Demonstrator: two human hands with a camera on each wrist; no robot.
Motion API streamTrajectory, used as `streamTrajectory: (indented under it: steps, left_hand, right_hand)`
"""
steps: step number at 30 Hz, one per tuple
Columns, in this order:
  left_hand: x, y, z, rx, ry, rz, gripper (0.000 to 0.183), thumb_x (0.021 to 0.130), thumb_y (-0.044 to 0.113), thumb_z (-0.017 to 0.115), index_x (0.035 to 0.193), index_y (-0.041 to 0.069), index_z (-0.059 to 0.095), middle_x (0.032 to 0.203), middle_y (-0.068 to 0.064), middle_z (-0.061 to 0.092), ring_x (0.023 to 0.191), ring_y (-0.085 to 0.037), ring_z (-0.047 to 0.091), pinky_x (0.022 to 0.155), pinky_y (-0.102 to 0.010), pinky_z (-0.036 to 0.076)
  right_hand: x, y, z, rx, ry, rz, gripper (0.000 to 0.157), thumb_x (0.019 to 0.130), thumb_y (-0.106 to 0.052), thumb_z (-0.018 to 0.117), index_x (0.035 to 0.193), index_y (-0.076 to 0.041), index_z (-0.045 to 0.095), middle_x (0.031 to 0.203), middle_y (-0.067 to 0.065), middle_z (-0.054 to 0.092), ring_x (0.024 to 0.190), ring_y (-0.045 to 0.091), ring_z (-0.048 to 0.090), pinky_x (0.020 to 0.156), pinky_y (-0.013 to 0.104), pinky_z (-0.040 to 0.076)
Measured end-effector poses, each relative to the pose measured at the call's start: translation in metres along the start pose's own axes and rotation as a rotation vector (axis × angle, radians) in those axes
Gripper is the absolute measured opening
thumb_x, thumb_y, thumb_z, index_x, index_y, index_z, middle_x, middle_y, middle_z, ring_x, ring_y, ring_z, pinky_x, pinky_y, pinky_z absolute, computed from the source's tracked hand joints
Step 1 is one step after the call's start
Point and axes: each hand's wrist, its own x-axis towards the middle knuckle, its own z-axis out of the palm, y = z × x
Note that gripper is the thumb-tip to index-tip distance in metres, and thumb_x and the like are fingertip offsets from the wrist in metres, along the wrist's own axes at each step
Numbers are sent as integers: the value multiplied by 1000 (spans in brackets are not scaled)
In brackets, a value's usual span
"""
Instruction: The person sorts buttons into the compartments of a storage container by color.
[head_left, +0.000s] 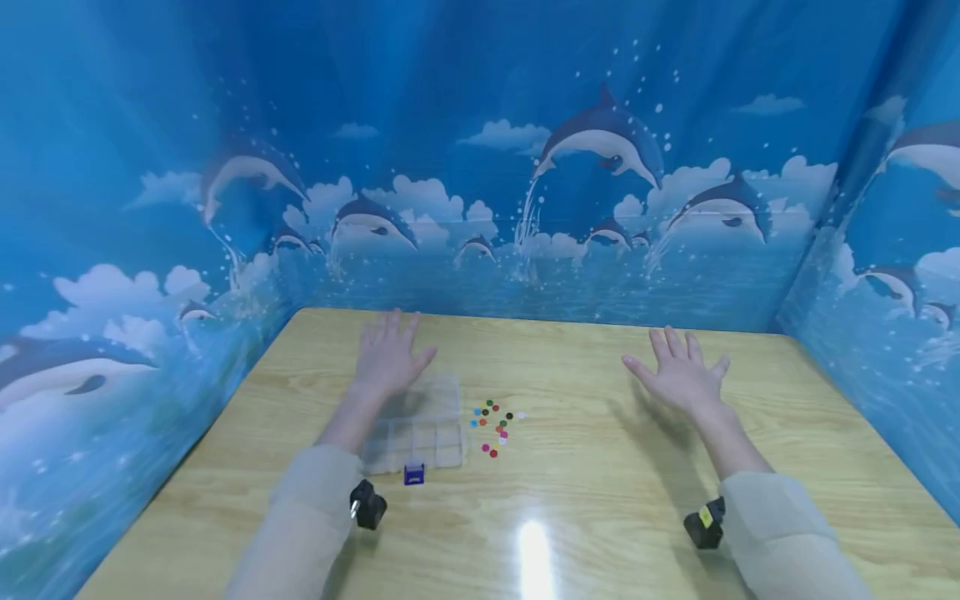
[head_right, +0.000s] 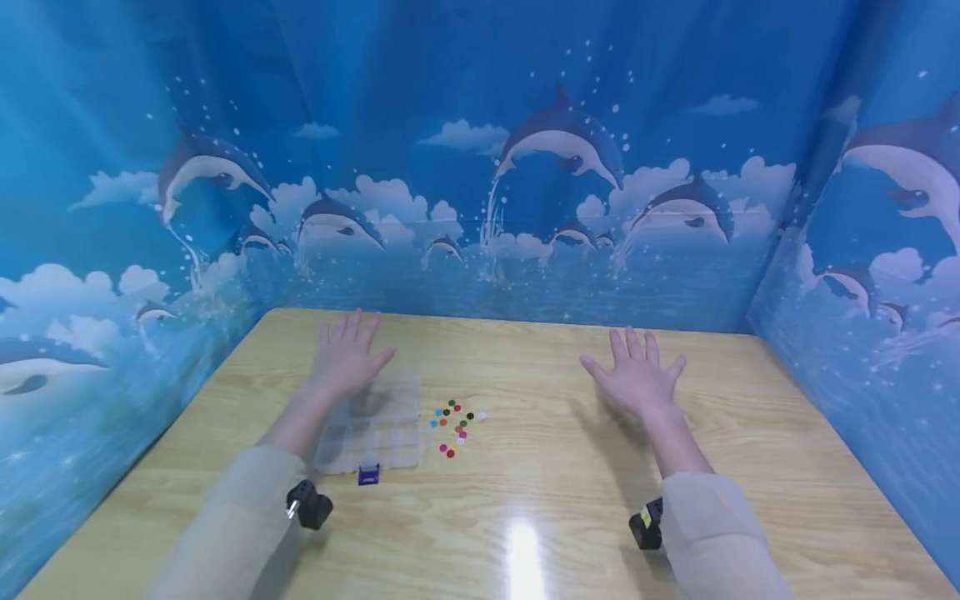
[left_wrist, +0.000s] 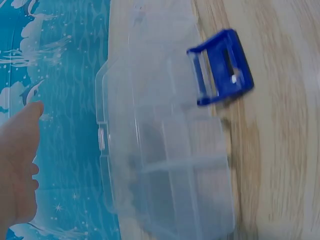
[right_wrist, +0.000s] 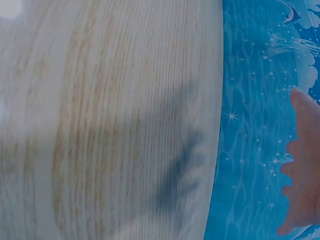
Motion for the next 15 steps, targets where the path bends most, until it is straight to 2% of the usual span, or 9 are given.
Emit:
streamTrajectory:
  steps: [9, 12, 15]
  left_hand:
    - [-10, -17, -8, 13, -12, -4, 73, 95, 56, 31, 149, 12, 11, 152, -21, 0, 138, -38, -6, 107, -52, -13]
    - [-14, -21, -12, 25, -24, -3, 71, 95, 53, 31, 149, 9, 13, 152, -21, 1, 138, -38, -6, 107, -52, -13]
    - [-19, -24, -15, 36, -19, 2, 69, 97, 49, 33, 147, 6, 17, 151, -21, 6, 138, -39, -1, 107, -52, -12]
  right_hand:
    - [0, -5, -3, -9, 33, -19, 92, 87, -71, 26, 147, -3, 9, 150, 26, 4, 134, 48, -6, 89, 74, -16]
    - [0, -8, -3, -4, 75, -26, 89, 90, -66, 28, 146, 0, 13, 149, 28, 10, 134, 49, 0, 92, 75, -11]
    - [0, -12, -3, -7, 136, -42, 80, 93, -57, 35, 143, 5, 22, 144, 30, 20, 131, 50, 12, 97, 73, 1]
